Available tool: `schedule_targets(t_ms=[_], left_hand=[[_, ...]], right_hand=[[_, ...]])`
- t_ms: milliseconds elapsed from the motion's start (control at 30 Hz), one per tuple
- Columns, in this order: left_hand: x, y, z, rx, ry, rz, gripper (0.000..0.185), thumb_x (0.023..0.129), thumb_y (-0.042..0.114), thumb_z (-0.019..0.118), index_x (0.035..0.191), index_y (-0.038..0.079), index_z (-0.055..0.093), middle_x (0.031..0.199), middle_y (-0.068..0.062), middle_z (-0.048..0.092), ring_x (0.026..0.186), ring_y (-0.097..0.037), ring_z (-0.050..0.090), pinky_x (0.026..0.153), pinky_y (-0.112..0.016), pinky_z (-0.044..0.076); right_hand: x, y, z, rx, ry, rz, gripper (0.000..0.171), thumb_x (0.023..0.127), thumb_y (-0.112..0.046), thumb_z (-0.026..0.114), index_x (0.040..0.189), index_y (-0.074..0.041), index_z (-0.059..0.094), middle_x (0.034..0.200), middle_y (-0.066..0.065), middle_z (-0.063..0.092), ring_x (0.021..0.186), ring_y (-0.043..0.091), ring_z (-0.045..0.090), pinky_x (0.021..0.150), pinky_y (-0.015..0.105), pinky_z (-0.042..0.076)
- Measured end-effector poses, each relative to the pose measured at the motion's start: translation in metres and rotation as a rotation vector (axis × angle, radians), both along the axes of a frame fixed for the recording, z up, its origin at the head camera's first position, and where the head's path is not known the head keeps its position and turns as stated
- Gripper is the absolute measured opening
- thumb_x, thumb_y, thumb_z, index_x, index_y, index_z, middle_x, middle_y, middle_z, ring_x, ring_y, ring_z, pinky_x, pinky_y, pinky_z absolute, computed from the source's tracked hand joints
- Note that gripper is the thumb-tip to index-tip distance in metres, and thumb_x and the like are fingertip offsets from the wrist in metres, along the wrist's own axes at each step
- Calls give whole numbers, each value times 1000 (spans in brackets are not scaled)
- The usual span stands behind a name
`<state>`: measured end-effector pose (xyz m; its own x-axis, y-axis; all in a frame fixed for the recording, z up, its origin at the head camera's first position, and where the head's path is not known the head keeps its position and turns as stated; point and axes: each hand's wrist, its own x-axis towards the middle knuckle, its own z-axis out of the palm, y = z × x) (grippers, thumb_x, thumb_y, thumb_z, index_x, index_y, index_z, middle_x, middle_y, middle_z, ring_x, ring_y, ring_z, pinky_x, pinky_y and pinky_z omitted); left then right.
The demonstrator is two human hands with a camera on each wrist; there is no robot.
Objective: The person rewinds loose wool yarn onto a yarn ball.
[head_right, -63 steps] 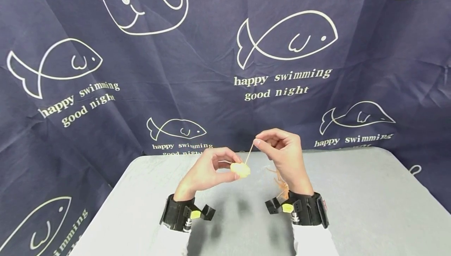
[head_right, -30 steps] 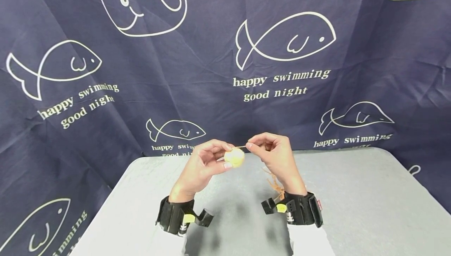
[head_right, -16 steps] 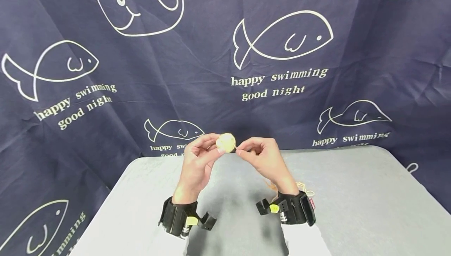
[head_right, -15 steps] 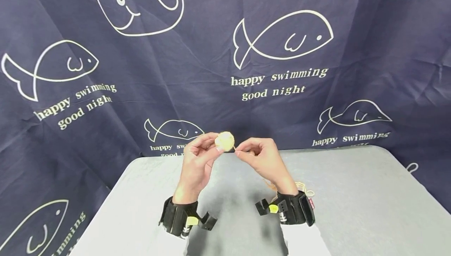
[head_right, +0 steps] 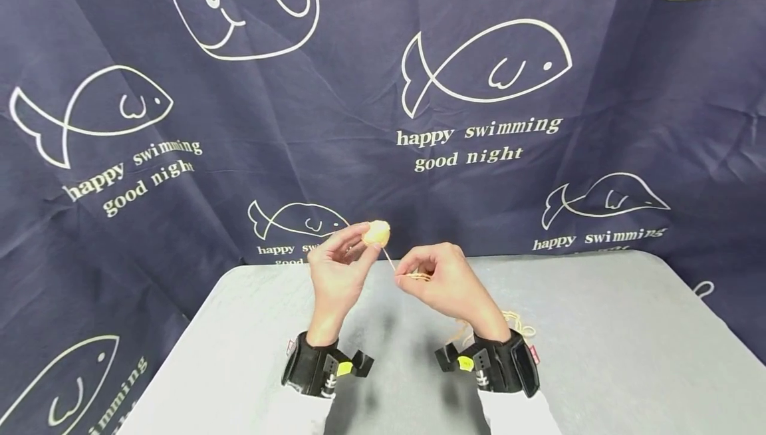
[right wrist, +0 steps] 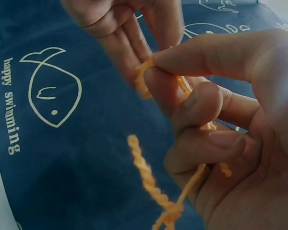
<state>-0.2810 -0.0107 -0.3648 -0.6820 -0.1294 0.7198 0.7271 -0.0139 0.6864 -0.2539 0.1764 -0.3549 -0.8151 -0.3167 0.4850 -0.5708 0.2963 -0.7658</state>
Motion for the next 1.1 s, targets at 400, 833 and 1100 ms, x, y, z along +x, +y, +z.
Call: schedule_targets(t_ms=[400, 833, 1100], left_hand=[[6, -1, -2, -587, -146, -70, 24, 71, -4, 78, 92, 7, 77, 89, 0, 73, 84, -9, 69, 79, -21, 59], [11, -8, 4, -595, -224, -599, 28, 71, -10, 72, 96, 5, 74, 91, -1, 71, 83, -9, 68, 83, -32, 61], [9, -14, 9, -169, -96, -908, 30, 76, -16, 74, 103, -19, 62, 104, -20, 70, 98, -16, 68, 90, -42, 59]], right_hand=[[2, 15, 5, -231, 12, -21, 9, 86, 1, 77, 93, -4, 74, 68, 3, 61, 48, 13, 45, 40, 28, 37], [-5, 21, 2, -702, -34, 104, 11, 88, 18, 64, 94, 11, 69, 75, 5, 67, 51, 18, 33, 46, 33, 20], [-9, 20, -3, -631, -86, 45, 7, 89, 11, 68, 96, 11, 69, 76, 4, 68, 52, 14, 39, 44, 31, 23]])
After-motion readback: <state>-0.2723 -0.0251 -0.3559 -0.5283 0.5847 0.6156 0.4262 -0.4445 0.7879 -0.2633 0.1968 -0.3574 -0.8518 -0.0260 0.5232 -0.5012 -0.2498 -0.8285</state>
